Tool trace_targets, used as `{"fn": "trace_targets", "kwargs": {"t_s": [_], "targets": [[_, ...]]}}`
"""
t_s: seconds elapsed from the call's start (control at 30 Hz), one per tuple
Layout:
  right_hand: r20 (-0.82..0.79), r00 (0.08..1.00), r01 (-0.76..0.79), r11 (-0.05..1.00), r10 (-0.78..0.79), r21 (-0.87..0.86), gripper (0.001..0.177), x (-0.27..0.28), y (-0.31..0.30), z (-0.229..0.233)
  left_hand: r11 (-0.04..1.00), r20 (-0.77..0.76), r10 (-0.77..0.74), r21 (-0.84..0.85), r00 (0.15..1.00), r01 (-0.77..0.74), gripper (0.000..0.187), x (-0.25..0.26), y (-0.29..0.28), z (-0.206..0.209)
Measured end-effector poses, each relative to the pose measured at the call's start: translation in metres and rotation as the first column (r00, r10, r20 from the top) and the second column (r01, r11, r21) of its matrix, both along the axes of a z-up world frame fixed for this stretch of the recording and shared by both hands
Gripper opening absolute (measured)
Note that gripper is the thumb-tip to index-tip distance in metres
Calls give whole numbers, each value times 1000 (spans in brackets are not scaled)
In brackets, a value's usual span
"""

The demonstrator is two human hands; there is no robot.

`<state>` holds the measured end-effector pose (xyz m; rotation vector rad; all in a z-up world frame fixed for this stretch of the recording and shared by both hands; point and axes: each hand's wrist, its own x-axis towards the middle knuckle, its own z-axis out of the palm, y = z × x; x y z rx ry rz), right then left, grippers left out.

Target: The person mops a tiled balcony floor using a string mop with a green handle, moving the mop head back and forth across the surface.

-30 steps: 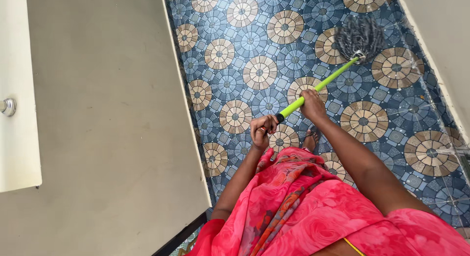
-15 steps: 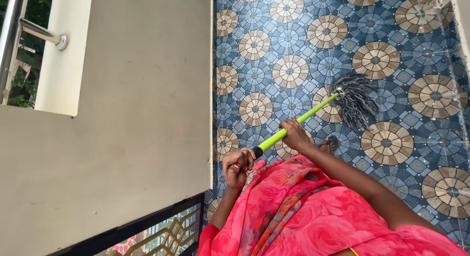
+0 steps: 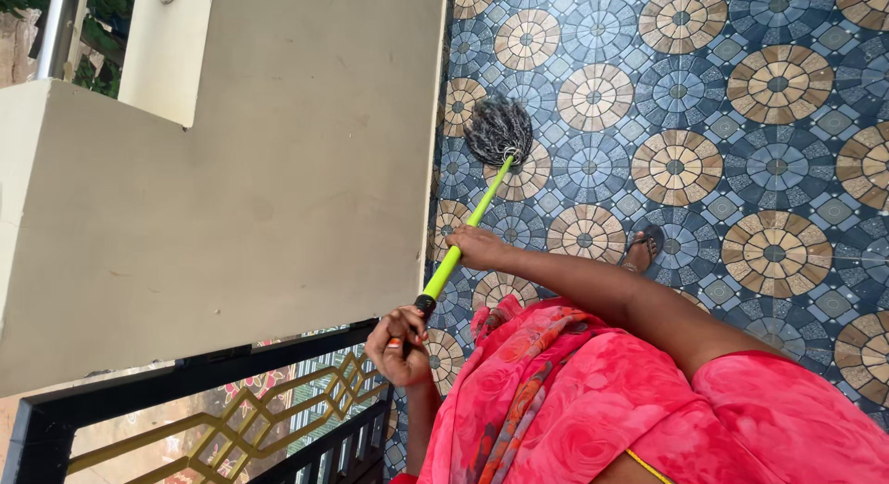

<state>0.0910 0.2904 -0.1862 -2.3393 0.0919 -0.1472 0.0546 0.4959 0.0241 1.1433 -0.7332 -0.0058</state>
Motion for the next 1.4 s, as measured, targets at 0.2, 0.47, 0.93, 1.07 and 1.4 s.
{"fn": "trace_targets", "kwargs": {"t_s": [0.2,0.47,0.93,1.07,1.4], "targets": [[-177,978,-121,990,107,-68,26,-5,62,60,988,-24,103,-116,994,-105,31,23,73,17],[-74,997,-8,984,-5,-178,23,-20,48,39,985,-47,74,-153,996,-80,36,17,53,1],[-131,796,559,802,-590,-212,10,-121,-157,-32,856,-92,-517,-85,851,510,40,29,-156,-99],[-121,670,699,677,-733,-229,12,-192,-188,-61,744,-108,-667,-60,737,665,33,-9,-199,-127],[236,343,907,386,-909,170,31,-244,-127,-80,507,40,-862,120,506,854,64,-43,-190,-54]]}}
